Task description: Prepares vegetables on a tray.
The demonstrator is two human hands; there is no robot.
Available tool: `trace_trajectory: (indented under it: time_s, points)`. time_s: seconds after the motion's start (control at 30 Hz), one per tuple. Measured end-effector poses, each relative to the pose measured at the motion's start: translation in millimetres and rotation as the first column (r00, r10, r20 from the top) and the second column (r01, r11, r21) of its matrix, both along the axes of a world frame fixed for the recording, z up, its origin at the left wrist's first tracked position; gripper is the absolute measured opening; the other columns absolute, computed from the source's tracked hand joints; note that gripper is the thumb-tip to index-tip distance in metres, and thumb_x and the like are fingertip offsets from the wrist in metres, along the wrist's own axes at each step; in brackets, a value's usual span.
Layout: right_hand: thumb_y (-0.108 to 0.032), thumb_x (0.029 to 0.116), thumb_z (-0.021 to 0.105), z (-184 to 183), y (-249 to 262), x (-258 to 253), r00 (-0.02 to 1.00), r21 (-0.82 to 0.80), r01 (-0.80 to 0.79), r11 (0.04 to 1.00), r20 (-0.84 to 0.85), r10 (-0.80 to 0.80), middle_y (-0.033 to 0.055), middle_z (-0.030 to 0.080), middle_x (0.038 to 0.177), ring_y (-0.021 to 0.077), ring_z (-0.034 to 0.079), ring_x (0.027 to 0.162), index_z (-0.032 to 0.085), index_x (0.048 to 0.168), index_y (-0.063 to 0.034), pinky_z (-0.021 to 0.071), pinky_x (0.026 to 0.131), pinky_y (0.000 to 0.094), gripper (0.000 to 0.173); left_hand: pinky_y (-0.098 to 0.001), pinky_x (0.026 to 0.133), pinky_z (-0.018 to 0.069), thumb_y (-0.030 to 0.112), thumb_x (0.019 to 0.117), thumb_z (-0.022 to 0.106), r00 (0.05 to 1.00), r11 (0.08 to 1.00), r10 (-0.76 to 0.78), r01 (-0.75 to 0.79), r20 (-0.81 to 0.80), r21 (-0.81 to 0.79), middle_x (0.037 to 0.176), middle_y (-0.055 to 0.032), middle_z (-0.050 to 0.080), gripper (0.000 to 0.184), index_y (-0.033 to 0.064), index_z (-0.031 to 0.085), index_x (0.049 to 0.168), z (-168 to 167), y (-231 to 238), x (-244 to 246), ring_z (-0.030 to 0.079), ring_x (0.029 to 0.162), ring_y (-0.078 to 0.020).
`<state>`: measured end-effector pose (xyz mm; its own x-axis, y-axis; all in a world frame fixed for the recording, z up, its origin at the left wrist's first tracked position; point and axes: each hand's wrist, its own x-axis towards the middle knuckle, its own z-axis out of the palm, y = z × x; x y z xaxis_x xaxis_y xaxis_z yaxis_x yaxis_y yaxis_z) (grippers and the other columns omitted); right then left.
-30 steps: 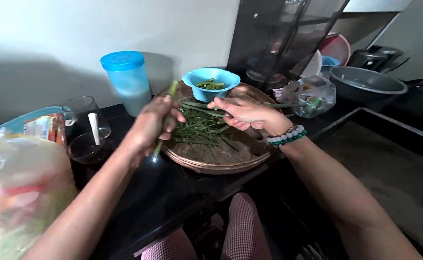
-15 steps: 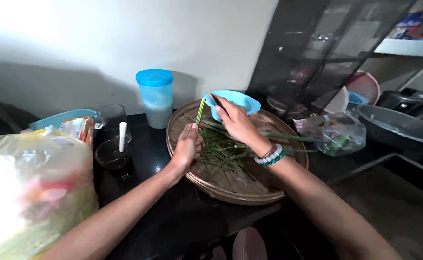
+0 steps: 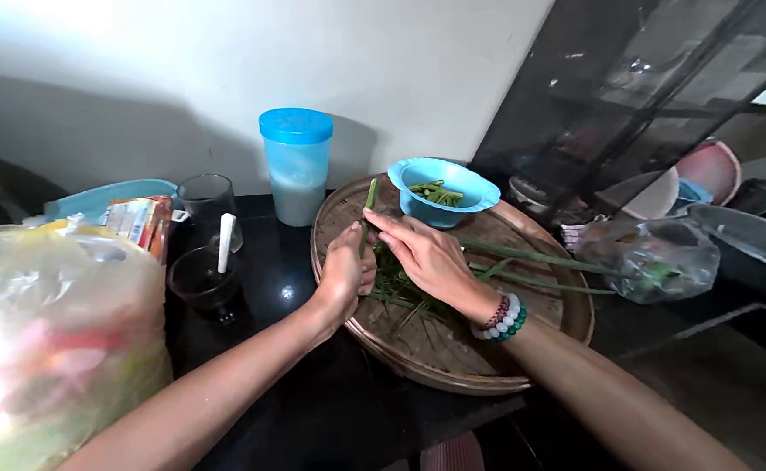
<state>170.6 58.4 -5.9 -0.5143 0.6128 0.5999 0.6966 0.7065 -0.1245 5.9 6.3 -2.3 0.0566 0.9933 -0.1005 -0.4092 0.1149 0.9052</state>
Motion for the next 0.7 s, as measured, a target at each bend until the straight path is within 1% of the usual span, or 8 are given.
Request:
trace_trajectory:
  time_s: [0.1,0.13,0.2,0.33,0.4,0.47,0.5,0.7]
  points:
    - [-0.037,0.1102,0.044,11.1,9.2,12.9,0.996,-0.082,0.081,0.993,-0.039,-0.084,0.0104,0.07,0.1,0.0296,0.068,0.079,0.055,0.149,-0.0359,0.0545,0.063,0.0532,0.04,-0.0175,0.038,0.0239,0.039,0.114,0.021,0.995,0.994,-0.095,0.094,-0.019,-0.052,0.053,0.0064,0.028,0.043,0.0117,0.051,0.099,2.4,-8.7,3.8,0.026,0.039,-0.0037]
    - [-0.036,0.1105,0.044,13.7,12.6,19.6,0.993,-0.107,0.09,0.99,-0.068,-0.097,0.0116,0.071,0.101,0.0315,0.068,0.081,0.055,0.149,-0.034,0.0536,0.065,0.0553,0.04,-0.0173,0.037,0.0241,0.039,0.114,0.022,0.992,0.99,-0.124,0.122,-0.025,-0.07,0.053,0.0062,0.028,0.043,0.0112,0.051,0.1,3.3,-10.6,5.1,0.026,0.039,-0.0035]
    - [-0.032,0.1112,0.043,18.4,14.1,31.1,0.985,-0.151,0.102,0.983,-0.12,-0.121,0.0121,0.073,0.115,0.034,0.071,0.089,0.056,0.149,-0.03,0.0544,0.071,0.0587,0.04,-0.0172,0.037,0.0243,0.039,0.1139,0.023,0.987,0.984,-0.158,0.155,-0.032,-0.092,0.054,0.0063,0.029,0.043,0.0108,0.053,0.101,4.0,-10.7,5.8,0.027,0.039,-0.0033]
    - [-0.03,0.1119,0.04,19.3,8.7,33.0,0.985,-0.117,0.05,0.992,-0.157,-0.068,0.008,0.07,0.129,0.029,0.071,0.102,0.056,0.149,-0.0245,0.0561,0.084,0.0559,0.041,-0.0163,0.037,0.0232,0.04,0.1137,0.024,0.99,0.987,-0.128,0.133,0.06,-0.092,0.053,0.0066,0.029,0.044,0.0102,0.054,0.103,3.2,-7.0,2.6,0.026,0.038,-0.0024]
    - [-0.032,0.1109,0.041,10.9,2.5,22.7,0.994,-0.081,-0.019,0.997,-0.106,0.011,0.0057,0.072,0.12,0.0235,0.071,0.097,0.057,0.148,-0.0277,0.0584,0.081,0.0511,0.041,-0.0154,0.036,0.0237,0.041,0.1135,0.023,0.987,0.99,-0.094,0.106,0.129,-0.088,0.053,0.0065,0.03,0.045,0.0108,0.053,0.101,2.7,-4.1,0.9,0.027,0.038,-0.0023]
    - [-0.036,0.1098,0.043,-0.2,-0.4,13.4,0.995,-0.056,-0.079,0.995,-0.056,0.076,0.0047,0.071,0.099,0.0213,0.068,0.08,0.056,0.148,-0.0339,0.0568,0.067,0.046,0.041,-0.0153,0.036,0.0239,0.04,0.1136,0.022,0.981,0.992,-0.078,0.094,0.175,-0.08,0.052,0.0068,0.03,0.044,0.0116,0.05,0.097,2.4,-2.8,-1.1,0.026,0.037,-0.0023]
    - [-0.037,0.1097,0.043,-2.7,-0.4,12.0,0.995,-0.061,-0.09,0.994,-0.037,0.088,0.0045,0.07,0.095,0.0212,0.067,0.077,0.055,0.149,-0.0364,0.0561,0.064,0.0452,0.041,-0.0151,0.036,0.0239,0.04,0.1137,0.021,0.98,0.992,-0.082,0.098,0.184,-0.076,0.052,0.0071,0.029,0.044,0.012,0.05,0.096,2.0,-3.1,-1.9,0.026,0.037,-0.0021]
    - [-0.036,0.1094,0.045,-4.4,7.4,14.8,0.998,-0.012,-0.054,0.998,-0.042,0.054,0.0041,0.069,0.092,0.0213,0.065,0.073,0.055,0.148,-0.0383,0.0532,0.059,0.0436,0.04,-0.014,0.035,0.0229,0.041,0.1135,0.021,0.979,0.985,-0.148,0.158,0.142,-0.065,0.052,0.0079,0.028,0.044,0.0132,0.049,0.093,1.3,-2.6,-2.9,0.025,0.037,-0.0011]
